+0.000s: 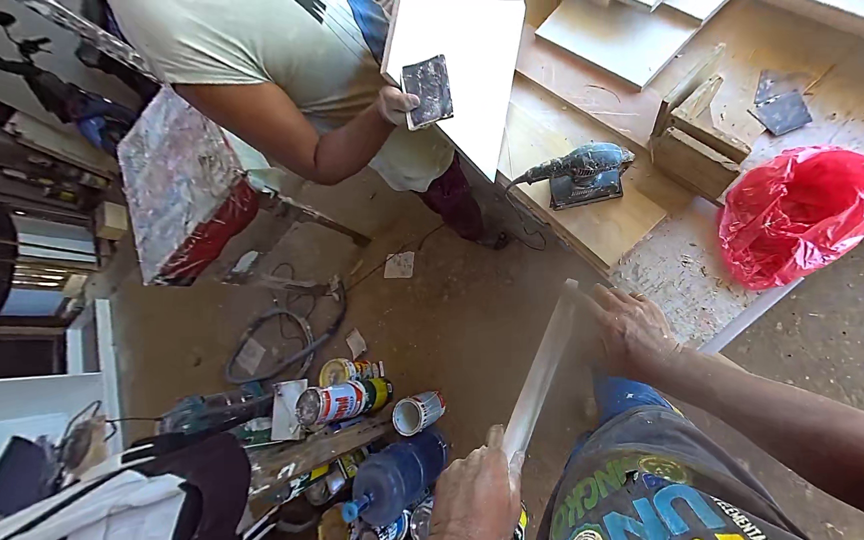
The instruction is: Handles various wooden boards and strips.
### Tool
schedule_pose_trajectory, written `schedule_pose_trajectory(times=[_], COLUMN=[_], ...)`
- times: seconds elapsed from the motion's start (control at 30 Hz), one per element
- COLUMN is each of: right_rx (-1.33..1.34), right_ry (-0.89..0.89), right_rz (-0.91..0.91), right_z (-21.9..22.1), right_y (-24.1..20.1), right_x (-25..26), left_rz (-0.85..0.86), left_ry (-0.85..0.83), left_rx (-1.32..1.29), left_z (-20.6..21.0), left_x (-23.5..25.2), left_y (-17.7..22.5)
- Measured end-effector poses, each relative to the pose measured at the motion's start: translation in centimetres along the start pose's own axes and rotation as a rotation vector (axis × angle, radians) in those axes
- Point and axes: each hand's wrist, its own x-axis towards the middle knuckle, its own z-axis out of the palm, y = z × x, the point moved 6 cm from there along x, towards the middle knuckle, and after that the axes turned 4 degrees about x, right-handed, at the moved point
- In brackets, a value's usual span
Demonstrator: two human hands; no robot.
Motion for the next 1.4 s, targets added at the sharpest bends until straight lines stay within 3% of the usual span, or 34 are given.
schedule_pose_trajectory(times=[0.33,0.57,0.73,0.87,0.97,1.07,1.2,1.3,1.4], right_rx=[0.141,0.210,0.154,0.271,0.561,0.955,1.520,1.667,1.739], right_ry=[-0.132,-0.215,-0.178,-0.142,-0.179,-0.150,-0.071,0.055,0.154], right_rz=[0.047,-0.167,0.192,0.407,0.435,0.477,0.468,0.345,0.225], right_z=[1.3,0.4,-2.6,-1.7,1.7,4.4,5.6,4.0,2.8], right_y=[4.1,1.2,10.2,16.6,17.9,15.6,9.5,5.3,2.5], right_x=[13.1,16.1,22.3,23.2,21.5,20.5,22.1,24.5,26.0], left_rz=[0.007,0.025,0.055,0.142,0.201,0.268,0.437,0.523,0.474], left_ry=[-0.106,-0.094,-0.039,0.205,0.413,0.614,0.822,0.962,1.162], left_rx=[-0.002,0.010,-0.055,-0.209,-0.364,-0.531,-0.864,-1.079,-1.206], left_z=[-10.0,-15.8,-17.6,-18.3,-18.4,-18.3,-18.8,-19.5,-18.9], left_x=[10.0,14.1,15.7,16.2,16.0,15.9,15.0,14.6,15.4], left_y=[-1.5,-1.8,-3.9,-7.2,-10.6,-14.0,-17.4,-19.8,-22.8])
